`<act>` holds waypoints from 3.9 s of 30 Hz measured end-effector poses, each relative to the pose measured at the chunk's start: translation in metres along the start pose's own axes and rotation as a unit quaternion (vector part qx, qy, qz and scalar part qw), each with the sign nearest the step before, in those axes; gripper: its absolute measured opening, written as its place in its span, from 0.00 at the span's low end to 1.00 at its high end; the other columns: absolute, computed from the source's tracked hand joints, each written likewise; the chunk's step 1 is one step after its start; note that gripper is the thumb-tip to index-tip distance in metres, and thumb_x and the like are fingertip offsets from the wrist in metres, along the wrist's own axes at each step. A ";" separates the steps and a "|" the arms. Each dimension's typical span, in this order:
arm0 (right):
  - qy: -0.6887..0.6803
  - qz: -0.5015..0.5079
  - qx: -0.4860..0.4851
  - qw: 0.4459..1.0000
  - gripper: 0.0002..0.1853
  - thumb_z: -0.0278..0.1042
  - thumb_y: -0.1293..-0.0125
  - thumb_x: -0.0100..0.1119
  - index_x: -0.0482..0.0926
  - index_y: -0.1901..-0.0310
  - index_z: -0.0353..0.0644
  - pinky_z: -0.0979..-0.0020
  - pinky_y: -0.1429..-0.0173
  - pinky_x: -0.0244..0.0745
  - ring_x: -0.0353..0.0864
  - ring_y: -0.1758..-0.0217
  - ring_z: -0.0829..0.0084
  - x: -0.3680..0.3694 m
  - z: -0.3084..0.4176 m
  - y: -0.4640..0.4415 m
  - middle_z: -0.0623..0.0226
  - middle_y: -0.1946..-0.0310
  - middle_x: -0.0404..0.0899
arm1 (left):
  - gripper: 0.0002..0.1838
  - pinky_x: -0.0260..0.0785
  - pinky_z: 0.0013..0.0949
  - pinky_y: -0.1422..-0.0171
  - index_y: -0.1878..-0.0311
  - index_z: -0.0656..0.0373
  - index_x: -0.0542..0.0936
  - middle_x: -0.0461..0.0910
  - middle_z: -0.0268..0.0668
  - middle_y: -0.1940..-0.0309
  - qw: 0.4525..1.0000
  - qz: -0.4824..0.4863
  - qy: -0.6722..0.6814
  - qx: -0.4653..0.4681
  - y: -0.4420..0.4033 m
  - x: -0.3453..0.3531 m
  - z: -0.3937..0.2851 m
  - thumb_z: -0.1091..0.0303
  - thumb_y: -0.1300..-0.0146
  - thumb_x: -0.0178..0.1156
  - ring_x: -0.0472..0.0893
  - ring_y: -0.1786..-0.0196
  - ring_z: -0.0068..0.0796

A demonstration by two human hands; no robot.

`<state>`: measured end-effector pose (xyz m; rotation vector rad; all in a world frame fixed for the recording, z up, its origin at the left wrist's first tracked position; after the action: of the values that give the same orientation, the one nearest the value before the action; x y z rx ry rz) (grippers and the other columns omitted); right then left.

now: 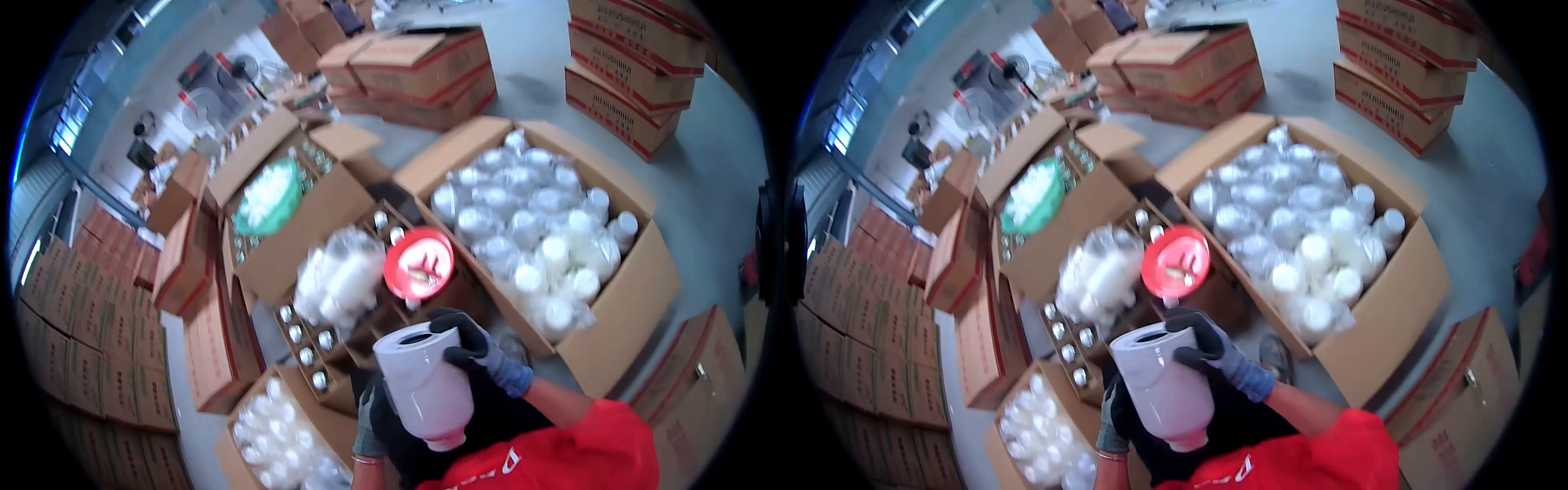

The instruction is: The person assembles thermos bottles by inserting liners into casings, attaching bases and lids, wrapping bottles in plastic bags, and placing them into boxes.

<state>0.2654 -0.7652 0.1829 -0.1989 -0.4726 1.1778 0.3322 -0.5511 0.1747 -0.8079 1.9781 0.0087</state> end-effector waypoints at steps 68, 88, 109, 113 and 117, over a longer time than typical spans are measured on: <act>0.240 0.329 0.044 0.912 0.28 0.37 0.40 0.70 0.74 0.39 0.41 0.65 0.35 0.68 0.72 0.37 0.63 0.168 -0.035 0.012 0.57 0.42 0.74 | 0.41 0.59 0.42 0.27 0.32 0.61 0.68 0.68 0.43 0.32 0.983 -0.003 0.172 -0.067 0.071 -0.071 0.028 0.55 0.46 0.72 0.63 0.28 0.39; 0.010 0.232 0.293 0.928 0.22 0.43 0.32 0.60 0.74 0.41 0.41 0.68 0.40 0.75 0.78 0.44 0.71 0.142 -0.219 -0.062 0.64 0.48 0.80 | 0.37 0.48 0.61 0.25 0.37 0.46 0.75 0.67 0.44 0.33 0.986 0.011 -0.164 -0.004 0.028 -0.095 0.028 0.52 0.54 0.70 0.61 0.29 0.57; 0.475 0.688 0.327 0.441 0.14 0.42 0.42 0.57 0.85 0.71 0.41 0.61 0.67 0.78 0.83 0.75 0.64 0.110 -0.321 0.020 0.60 0.77 0.83 | 0.28 0.66 0.43 0.34 0.39 0.62 0.70 0.74 0.45 0.41 0.900 -0.137 -0.309 -0.275 0.165 -0.169 0.229 0.68 0.42 0.66 0.74 0.39 0.43; 0.346 0.497 0.766 0.216 0.16 0.36 0.47 0.71 0.83 0.56 0.44 0.55 0.53 0.79 0.84 0.59 0.63 -0.015 -0.338 0.208 0.59 0.58 0.82 | 0.48 0.60 0.40 0.27 0.28 0.64 0.56 0.64 0.44 0.31 0.916 -0.249 -0.046 -0.311 0.171 -0.153 0.240 0.68 0.48 0.72 0.68 0.32 0.37; 0.366 0.465 0.741 0.319 0.20 0.42 0.48 0.71 0.82 0.56 0.41 0.52 0.55 0.78 0.83 0.60 0.61 -0.030 -0.367 0.301 0.58 0.60 0.82 | 0.51 0.62 0.41 0.29 0.27 0.64 0.58 0.64 0.46 0.31 0.902 -0.265 -0.025 -0.340 0.167 -0.142 0.243 0.73 0.54 0.74 0.68 0.32 0.39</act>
<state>0.1707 -0.6445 -0.2670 0.7477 1.9331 1.9449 0.4762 -0.2662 0.1028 -1.7612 1.6396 0.4146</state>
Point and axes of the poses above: each hand's wrist, its own y-axis away from the middle knuckle, its own x-axis out of the palm, z = x × y, the point moved 10 cm from there along -y, towards the middle knuckle
